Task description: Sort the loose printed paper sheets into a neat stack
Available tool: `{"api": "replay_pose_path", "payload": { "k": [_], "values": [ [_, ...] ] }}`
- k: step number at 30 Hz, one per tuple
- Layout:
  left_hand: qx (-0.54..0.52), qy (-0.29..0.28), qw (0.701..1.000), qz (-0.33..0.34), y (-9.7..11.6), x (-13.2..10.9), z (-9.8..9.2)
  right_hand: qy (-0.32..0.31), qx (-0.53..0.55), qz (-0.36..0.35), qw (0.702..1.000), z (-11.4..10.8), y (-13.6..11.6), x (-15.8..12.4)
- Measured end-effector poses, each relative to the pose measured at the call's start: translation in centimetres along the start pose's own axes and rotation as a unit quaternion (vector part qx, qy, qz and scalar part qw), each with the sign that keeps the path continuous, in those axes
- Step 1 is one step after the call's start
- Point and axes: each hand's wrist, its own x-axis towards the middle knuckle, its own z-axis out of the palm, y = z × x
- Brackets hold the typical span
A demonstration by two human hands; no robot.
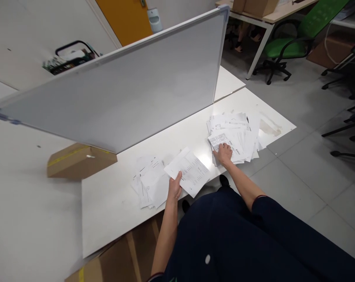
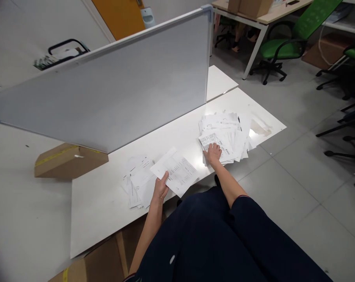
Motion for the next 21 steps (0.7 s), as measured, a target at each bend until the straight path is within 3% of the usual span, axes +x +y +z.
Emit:
{"api": "replay_pose_path", "payload": {
  "k": [4, 9, 17, 21],
  "values": [
    [0.000, 0.013, 1.000, 0.003, 0.0, -0.1, -0.3, 0.016, -0.003, 0.006, 1.000, 1.3, 0.4, 0.0],
    [-0.002, 0.035, 0.999, 0.001, 0.1, -0.1, -0.3, 0.011, 0.015, 0.003, 1.000, 1.3, 0.8, 0.1],
    [-0.029, 0.042, 0.999, 0.018, -0.4, 0.3, -0.3, -0.004, 0.038, 0.036, 0.999, 0.4, 0.4, 0.4],
    [-0.036, 0.040, 0.998, 0.020, -0.7, 0.2, -0.7, -0.038, 0.030, 0.040, 0.998, -1.4, 0.4, 0.4]
  ]
}}
